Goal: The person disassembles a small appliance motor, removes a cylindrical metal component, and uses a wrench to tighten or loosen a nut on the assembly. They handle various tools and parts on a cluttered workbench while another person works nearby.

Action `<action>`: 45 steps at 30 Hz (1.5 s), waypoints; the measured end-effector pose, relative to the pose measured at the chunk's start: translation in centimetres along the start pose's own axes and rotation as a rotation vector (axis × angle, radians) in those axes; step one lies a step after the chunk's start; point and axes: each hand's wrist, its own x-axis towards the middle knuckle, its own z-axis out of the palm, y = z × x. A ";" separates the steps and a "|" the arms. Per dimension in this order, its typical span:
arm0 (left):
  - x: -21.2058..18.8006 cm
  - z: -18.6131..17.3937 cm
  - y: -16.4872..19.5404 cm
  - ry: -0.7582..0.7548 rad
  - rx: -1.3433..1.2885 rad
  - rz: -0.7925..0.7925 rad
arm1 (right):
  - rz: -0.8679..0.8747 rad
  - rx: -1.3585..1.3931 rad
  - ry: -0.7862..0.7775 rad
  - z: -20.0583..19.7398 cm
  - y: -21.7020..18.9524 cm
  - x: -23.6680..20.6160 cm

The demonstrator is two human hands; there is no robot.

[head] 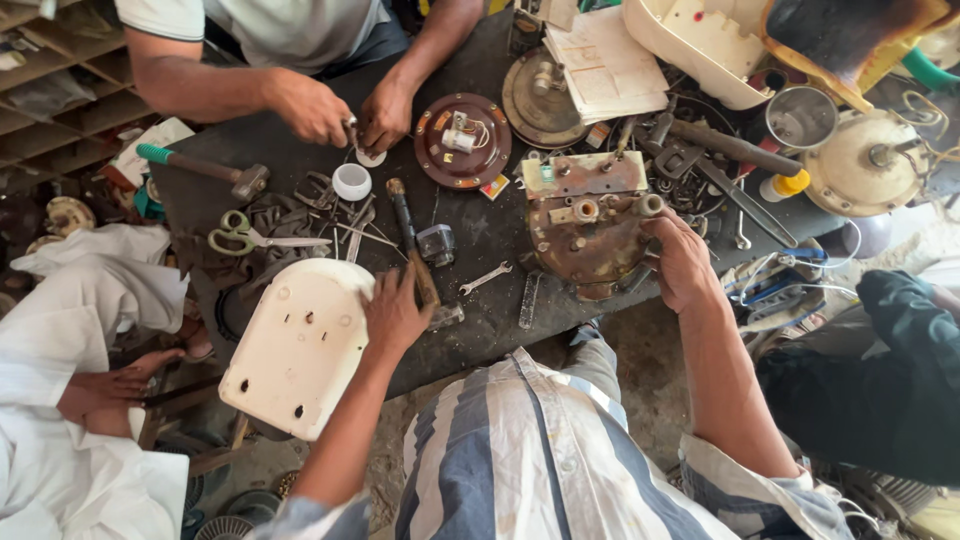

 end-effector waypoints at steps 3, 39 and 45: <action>-0.5 -2.5 3.5 0.343 -0.496 0.242 | -0.002 0.001 -0.003 0.5 -0.6 -0.3; -1.8 -4.3 14.9 0.851 -1.017 -0.125 | 0.355 -0.003 -0.845 2.2 -2.7 8.1; -3.8 -4.1 17.8 1.047 -0.678 -0.129 | 0.346 -0.149 -0.771 3.4 -3.1 9.6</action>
